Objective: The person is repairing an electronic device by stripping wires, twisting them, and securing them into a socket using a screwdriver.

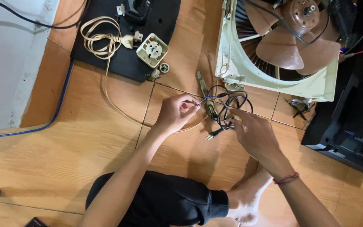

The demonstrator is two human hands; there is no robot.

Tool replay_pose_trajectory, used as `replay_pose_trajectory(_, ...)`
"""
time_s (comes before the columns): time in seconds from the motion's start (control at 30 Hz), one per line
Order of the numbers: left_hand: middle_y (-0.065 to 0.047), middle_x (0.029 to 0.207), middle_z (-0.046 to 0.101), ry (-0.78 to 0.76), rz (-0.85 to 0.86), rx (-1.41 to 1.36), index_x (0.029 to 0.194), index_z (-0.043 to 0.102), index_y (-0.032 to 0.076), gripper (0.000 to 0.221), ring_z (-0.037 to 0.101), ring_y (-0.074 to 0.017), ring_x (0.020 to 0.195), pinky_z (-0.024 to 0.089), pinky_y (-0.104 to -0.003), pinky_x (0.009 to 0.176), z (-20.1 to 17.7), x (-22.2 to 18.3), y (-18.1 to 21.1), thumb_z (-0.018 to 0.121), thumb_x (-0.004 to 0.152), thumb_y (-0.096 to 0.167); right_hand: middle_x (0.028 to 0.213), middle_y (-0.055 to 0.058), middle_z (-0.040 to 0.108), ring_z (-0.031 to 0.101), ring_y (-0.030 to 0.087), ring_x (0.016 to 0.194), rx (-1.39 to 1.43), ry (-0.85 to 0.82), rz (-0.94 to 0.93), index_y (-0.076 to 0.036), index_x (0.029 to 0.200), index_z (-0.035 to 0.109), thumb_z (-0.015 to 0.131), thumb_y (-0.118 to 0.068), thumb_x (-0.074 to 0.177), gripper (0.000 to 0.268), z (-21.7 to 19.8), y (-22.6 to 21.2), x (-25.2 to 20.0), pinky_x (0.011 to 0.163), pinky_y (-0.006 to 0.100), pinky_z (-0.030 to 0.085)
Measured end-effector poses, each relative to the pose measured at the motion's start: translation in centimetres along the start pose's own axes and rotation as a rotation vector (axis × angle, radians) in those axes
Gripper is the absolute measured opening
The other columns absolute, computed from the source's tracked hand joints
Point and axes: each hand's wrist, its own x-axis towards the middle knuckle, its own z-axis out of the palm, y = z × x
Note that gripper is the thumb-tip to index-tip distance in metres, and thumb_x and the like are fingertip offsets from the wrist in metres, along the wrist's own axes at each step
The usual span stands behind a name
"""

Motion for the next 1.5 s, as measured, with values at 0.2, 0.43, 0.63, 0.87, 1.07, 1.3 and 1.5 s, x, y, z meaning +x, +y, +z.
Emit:
replay_pose_trajectory(0.2, -0.006, 0.074, 0.070, -0.017, 0.167, 0.367, 0.083, 0.074, 0.015, 0.004, 0.067, -0.0304, 0.080, 0.054, -0.041, 0.077, -0.6, 0.9, -2.4, 0.077, 0.080, 0.016, 0.099, 0.014, 0.080, 0.076, 0.039, 0.097, 0.106, -0.162, 0.040, -0.034, 0.121, 0.075, 0.061, -0.024, 0.095, 0.031, -3.8, -3.1, -2.2, 0.086, 0.052, 0.063)
replay_pose_trajectory(0.43, -0.006, 0.083, 0.067, -0.013, 0.233, 0.602, 0.081, 0.074, 0.017, 0.006, 0.063, -0.0293, 0.090, 0.052, -0.041, 0.078, -0.7, 1.2, -4.1, 0.078, 0.076, 0.019, 0.099, 0.017, 0.078, 0.075, 0.043, 0.096, 0.128, -0.104, -0.087, -0.031, 0.121, 0.077, 0.066, -0.020, 0.093, 0.032, -2.4, -4.7, -1.5, 0.073, 0.053, 0.065)
replay_pose_trajectory(0.63, -0.007, 0.085, 0.065, -0.036, 0.225, 0.626, 0.086, 0.073, 0.016, 0.011, 0.063, -0.0302, 0.093, 0.054, -0.043, 0.076, -0.5, 1.4, -5.5, 0.076, 0.076, 0.016, 0.096, 0.020, 0.077, 0.076, 0.042, 0.094, 0.077, -0.132, -0.134, -0.027, 0.120, 0.078, 0.067, -0.021, 0.094, 0.029, -2.0, -5.6, -0.2, 0.069, 0.049, 0.065)
replay_pose_trajectory(0.87, -0.008, 0.083, 0.063, -0.033, 0.257, 0.577, 0.087, 0.074, 0.014, 0.003, 0.063, -0.0282, 0.087, 0.053, -0.042, 0.075, -1.2, 1.5, -5.3, 0.072, 0.086, 0.015, 0.094, 0.019, 0.077, 0.076, 0.040, 0.091, 0.111, -0.121, -0.135, -0.029, 0.120, 0.079, 0.068, -0.020, 0.093, 0.030, -1.8, -6.6, 0.8, 0.063, 0.045, 0.065)
replay_pose_trajectory(1.07, -0.008, 0.079, 0.062, -0.021, 0.234, 0.505, 0.087, 0.072, 0.013, 0.004, 0.064, -0.0286, 0.085, 0.054, -0.042, 0.074, -0.6, 1.5, -6.7, 0.073, 0.084, 0.013, 0.099, 0.019, 0.076, 0.075, 0.043, 0.095, 0.125, -0.108, -0.095, -0.028, 0.122, 0.077, 0.069, -0.017, 0.093, 0.033, -2.9, -8.2, 1.2, 0.066, 0.049, 0.065)
replay_pose_trajectory(1.3, -0.010, 0.085, 0.068, -0.074, 0.147, 0.510, 0.099, 0.070, 0.014, 0.018, 0.067, -0.0311, 0.092, 0.059, -0.042, 0.074, -0.1, 1.5, -7.5, 0.073, 0.082, 0.009, 0.109, 0.014, 0.077, 0.072, 0.039, 0.108, 0.140, -0.138, 0.042, -0.033, 0.124, 0.076, 0.067, -0.025, 0.094, 0.032, -2.9, -7.5, 1.4, 0.081, 0.052, 0.063)
replay_pose_trajectory(1.5, -0.009, 0.092, 0.071, -0.107, 0.130, 0.588, 0.109, 0.071, 0.016, 0.024, 0.066, -0.0318, 0.102, 0.060, -0.042, 0.080, -1.2, 1.7, -5.0, 0.073, 0.085, 0.009, 0.113, 0.021, 0.075, 0.070, 0.047, 0.110, 0.174, -0.125, -0.006, -0.030, 0.125, 0.076, 0.069, -0.016, 0.094, 0.035, -3.6, -9.4, 0.9, 0.078, 0.056, 0.064)
